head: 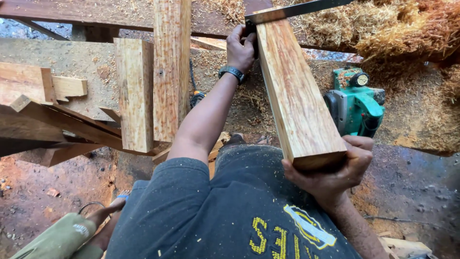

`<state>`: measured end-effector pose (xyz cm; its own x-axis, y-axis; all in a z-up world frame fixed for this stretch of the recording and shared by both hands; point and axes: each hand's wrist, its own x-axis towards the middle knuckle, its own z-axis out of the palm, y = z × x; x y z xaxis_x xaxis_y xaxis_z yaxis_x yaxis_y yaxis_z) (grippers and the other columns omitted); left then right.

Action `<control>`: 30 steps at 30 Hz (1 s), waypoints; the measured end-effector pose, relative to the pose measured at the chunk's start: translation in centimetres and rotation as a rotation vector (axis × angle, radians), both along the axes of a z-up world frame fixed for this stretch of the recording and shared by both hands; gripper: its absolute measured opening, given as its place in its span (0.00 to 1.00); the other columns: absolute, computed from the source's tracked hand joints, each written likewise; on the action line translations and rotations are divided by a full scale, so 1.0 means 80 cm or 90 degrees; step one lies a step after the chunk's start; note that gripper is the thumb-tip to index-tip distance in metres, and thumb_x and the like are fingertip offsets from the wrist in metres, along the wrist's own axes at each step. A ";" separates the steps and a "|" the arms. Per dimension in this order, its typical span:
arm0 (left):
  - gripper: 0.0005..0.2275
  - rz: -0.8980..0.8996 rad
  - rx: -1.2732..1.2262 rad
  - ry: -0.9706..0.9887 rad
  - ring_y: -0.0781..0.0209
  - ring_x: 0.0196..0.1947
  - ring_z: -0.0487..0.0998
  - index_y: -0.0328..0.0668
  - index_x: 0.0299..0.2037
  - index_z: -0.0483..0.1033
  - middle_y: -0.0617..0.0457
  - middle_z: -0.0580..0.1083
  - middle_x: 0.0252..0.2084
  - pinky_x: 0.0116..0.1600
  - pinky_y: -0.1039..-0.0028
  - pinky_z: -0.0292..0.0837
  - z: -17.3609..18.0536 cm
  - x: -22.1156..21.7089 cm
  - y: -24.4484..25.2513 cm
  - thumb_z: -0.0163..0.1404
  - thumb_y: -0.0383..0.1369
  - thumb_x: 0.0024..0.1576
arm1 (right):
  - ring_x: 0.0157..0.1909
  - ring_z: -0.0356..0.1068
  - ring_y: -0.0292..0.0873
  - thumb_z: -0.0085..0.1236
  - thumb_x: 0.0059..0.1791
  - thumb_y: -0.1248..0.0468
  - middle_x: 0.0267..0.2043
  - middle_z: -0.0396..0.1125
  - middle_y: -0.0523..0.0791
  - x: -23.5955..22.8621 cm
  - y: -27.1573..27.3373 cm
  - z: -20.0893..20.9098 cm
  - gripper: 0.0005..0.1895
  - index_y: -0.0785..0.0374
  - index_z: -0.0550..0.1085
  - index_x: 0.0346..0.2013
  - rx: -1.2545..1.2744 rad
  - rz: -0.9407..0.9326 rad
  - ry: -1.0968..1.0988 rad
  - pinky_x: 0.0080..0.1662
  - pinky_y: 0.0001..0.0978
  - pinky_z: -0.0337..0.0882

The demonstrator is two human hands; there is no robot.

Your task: Measuring, marking, and planing wooden planks for furniture construction.

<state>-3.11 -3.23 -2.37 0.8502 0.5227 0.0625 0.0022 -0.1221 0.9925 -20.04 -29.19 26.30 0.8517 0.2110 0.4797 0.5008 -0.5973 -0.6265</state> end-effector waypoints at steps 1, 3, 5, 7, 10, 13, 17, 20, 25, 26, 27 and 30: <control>0.04 0.001 -0.001 0.001 0.54 0.43 0.82 0.43 0.42 0.76 0.49 0.81 0.42 0.51 0.65 0.85 0.002 -0.001 0.000 0.50 0.27 0.59 | 0.48 0.58 0.53 0.75 0.30 0.41 0.45 0.54 0.55 0.000 0.000 0.000 0.47 0.67 0.54 0.42 -0.001 0.001 0.001 0.51 0.45 0.61; 0.03 -0.004 -0.010 -0.006 0.57 0.40 0.82 0.43 0.40 0.75 0.50 0.80 0.40 0.47 0.67 0.84 0.006 -0.003 0.000 0.50 0.29 0.59 | 0.46 0.57 0.53 0.74 0.30 0.41 0.43 0.54 0.54 0.000 0.001 0.000 0.47 0.67 0.55 0.41 0.003 -0.001 -0.008 0.49 0.46 0.62; 0.03 -0.006 -0.011 -0.004 0.56 0.40 0.82 0.43 0.41 0.75 0.50 0.80 0.41 0.48 0.67 0.84 0.004 -0.003 0.001 0.51 0.30 0.60 | 0.46 0.58 0.53 0.74 0.30 0.41 0.43 0.54 0.54 0.001 0.000 -0.002 0.47 0.67 0.55 0.41 0.004 0.004 -0.009 0.49 0.45 0.62; 0.03 -0.010 -0.013 -0.003 0.56 0.41 0.82 0.43 0.41 0.75 0.50 0.80 0.41 0.49 0.66 0.84 0.003 -0.002 0.002 0.51 0.31 0.60 | 0.46 0.58 0.53 0.74 0.30 0.41 0.42 0.55 0.54 0.001 -0.002 -0.004 0.47 0.68 0.56 0.41 0.004 0.009 -0.011 0.49 0.45 0.62; 0.04 -0.010 -0.012 -0.005 0.56 0.40 0.83 0.42 0.40 0.76 0.50 0.81 0.40 0.47 0.67 0.85 0.004 -0.001 0.001 0.51 0.30 0.59 | 0.46 0.58 0.55 0.73 0.30 0.40 0.43 0.54 0.55 0.002 -0.005 -0.006 0.47 0.68 0.55 0.41 -0.012 -0.005 -0.015 0.50 0.48 0.62; 0.04 0.000 -0.008 -0.013 0.56 0.40 0.83 0.41 0.40 0.77 0.49 0.81 0.40 0.46 0.68 0.84 0.006 0.000 -0.001 0.51 0.29 0.58 | 0.46 0.58 0.54 0.71 0.30 0.40 0.43 0.53 0.54 0.005 -0.004 -0.006 0.47 0.67 0.54 0.41 0.002 -0.011 -0.022 0.49 0.46 0.62; 0.04 -0.011 -0.018 -0.013 0.57 0.40 0.83 0.42 0.41 0.76 0.50 0.81 0.40 0.47 0.68 0.85 0.007 -0.001 0.002 0.51 0.30 0.59 | 0.45 0.58 0.53 0.73 0.30 0.41 0.42 0.54 0.54 0.007 -0.002 -0.003 0.46 0.67 0.54 0.40 0.009 0.009 -0.018 0.48 0.45 0.61; 0.04 -0.001 -0.005 -0.015 0.56 0.41 0.83 0.42 0.42 0.77 0.50 0.81 0.41 0.48 0.66 0.84 0.017 -0.015 -0.005 0.52 0.29 0.59 | 0.44 0.57 0.54 0.75 0.31 0.42 0.41 0.54 0.54 0.008 -0.001 0.000 0.46 0.67 0.55 0.40 0.005 0.027 -0.027 0.47 0.47 0.61; 0.04 -0.022 -0.019 -0.029 0.60 0.32 0.77 0.42 0.42 0.75 0.51 0.78 0.36 0.35 0.70 0.77 0.114 -0.090 -0.042 0.49 0.30 0.60 | 0.49 0.58 0.53 0.77 0.31 0.45 0.45 0.54 0.53 0.011 0.005 0.005 0.46 0.67 0.55 0.42 0.044 0.038 -0.005 0.50 0.45 0.61; 0.05 -0.018 -0.032 -0.020 0.58 0.33 0.79 0.41 0.42 0.75 0.50 0.78 0.37 0.36 0.70 0.79 0.136 -0.107 -0.052 0.49 0.30 0.60 | 0.48 0.58 0.54 0.77 0.32 0.45 0.44 0.54 0.52 0.012 0.004 0.006 0.45 0.67 0.56 0.42 0.035 0.057 -0.015 0.49 0.45 0.61; 0.05 -0.014 -0.044 -0.012 0.57 0.34 0.80 0.41 0.43 0.74 0.50 0.79 0.37 0.38 0.69 0.82 0.158 -0.125 -0.063 0.49 0.30 0.60 | 0.48 0.57 0.54 0.78 0.33 0.44 0.43 0.54 0.52 0.013 0.003 0.007 0.45 0.68 0.57 0.42 0.024 0.074 -0.026 0.48 0.46 0.61; 0.05 0.005 -0.018 -0.014 0.60 0.33 0.75 0.42 0.41 0.75 0.52 0.77 0.36 0.37 0.69 0.73 0.210 -0.169 -0.085 0.48 0.31 0.60 | 0.48 0.58 0.54 0.83 0.31 0.51 0.44 0.57 0.53 0.011 0.003 0.008 0.45 0.67 0.58 0.44 0.031 0.095 0.002 0.50 0.46 0.62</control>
